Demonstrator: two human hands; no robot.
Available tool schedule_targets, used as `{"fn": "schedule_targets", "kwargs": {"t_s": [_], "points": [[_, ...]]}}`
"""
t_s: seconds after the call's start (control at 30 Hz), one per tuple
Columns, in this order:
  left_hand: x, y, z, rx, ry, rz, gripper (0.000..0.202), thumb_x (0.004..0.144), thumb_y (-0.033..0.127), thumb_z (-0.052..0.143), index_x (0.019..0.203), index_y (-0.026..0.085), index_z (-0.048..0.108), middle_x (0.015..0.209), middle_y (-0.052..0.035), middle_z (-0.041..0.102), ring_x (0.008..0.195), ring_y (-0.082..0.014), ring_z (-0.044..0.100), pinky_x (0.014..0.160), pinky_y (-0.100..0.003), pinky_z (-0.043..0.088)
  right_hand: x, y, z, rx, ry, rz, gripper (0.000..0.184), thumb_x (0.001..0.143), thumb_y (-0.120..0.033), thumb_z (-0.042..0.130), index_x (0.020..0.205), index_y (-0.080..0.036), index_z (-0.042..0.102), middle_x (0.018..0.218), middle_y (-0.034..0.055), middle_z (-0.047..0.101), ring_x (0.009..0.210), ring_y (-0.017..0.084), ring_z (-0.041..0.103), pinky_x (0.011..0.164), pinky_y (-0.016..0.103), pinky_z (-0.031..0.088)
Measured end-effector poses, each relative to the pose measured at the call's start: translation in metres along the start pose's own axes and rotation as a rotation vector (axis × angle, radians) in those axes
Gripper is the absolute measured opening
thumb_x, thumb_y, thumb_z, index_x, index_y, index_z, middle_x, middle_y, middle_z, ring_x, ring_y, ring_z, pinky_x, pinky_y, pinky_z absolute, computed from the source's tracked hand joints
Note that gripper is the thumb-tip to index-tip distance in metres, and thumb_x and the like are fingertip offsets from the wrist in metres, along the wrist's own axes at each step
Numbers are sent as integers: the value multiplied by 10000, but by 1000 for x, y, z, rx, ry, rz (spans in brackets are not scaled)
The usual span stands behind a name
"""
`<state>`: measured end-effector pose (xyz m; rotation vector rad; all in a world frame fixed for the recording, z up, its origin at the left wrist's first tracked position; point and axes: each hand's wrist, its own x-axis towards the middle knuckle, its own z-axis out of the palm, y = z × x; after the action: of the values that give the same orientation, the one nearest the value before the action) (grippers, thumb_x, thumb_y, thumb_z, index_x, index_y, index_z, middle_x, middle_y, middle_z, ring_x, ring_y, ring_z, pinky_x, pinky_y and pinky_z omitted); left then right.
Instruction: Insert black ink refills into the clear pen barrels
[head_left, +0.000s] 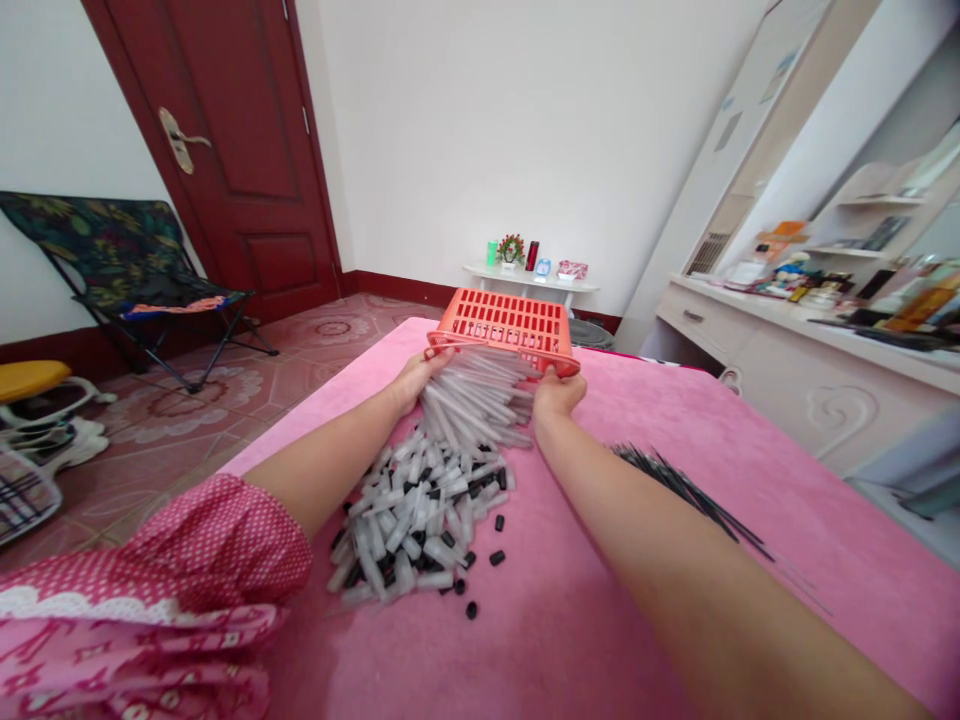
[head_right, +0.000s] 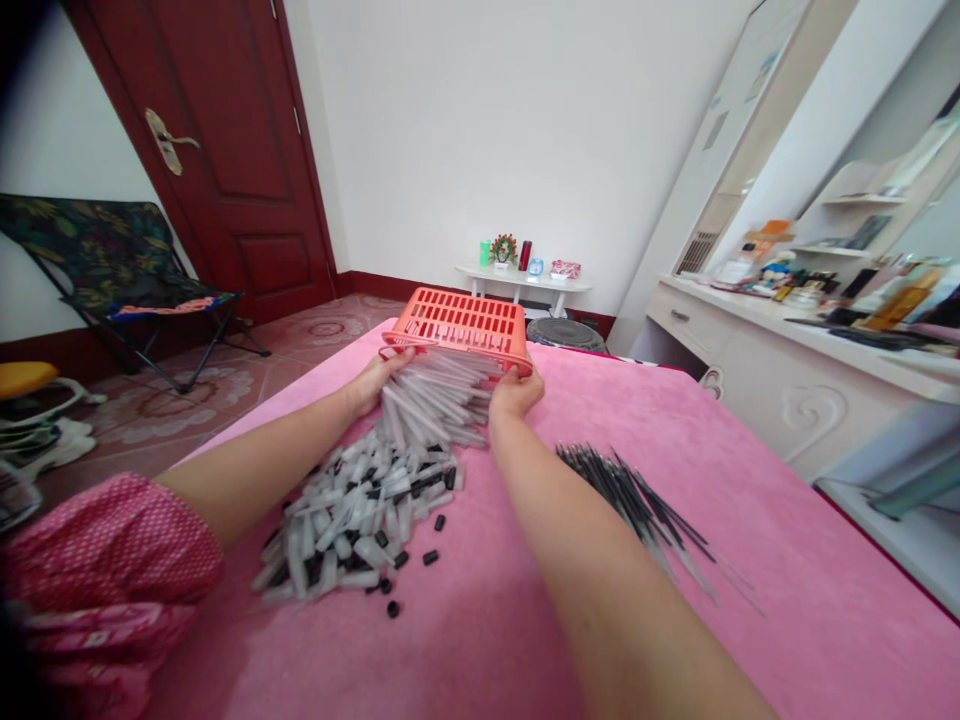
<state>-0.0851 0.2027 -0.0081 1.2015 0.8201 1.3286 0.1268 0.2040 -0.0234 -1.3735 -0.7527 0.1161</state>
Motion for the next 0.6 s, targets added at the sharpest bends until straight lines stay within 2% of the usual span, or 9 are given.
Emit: {"fn": "schedule_targets", "kwargs": {"t_s": [0.13,0.33,0.6], "points": [[-7,6,4,13,-50,-4,505,636,490,682,996,137,653,892,-89,703,837,-251,647,843,-372,449,0,4,10,52,80,139,157,695,-258,517,693,-112,575,609,12,557,570,134,511,487,215,400],[-12,14,9,27,-113,3,491,634,445,696,1022,148,650,946,-88,697,906,-258,630,856,-365,440,-3,1,16,104,60,206,138,701,-242,528,744,-118,571,666,9,589,629,131,562,521,203,448],[-6,6,4,137,-66,-61,549,550,459,743,998,149,675,925,-93,700,891,-268,629,836,-376,440,0,-4,12,119,70,277,152,732,-232,497,796,-112,566,722,33,627,685,152,610,531,208,479]]}}
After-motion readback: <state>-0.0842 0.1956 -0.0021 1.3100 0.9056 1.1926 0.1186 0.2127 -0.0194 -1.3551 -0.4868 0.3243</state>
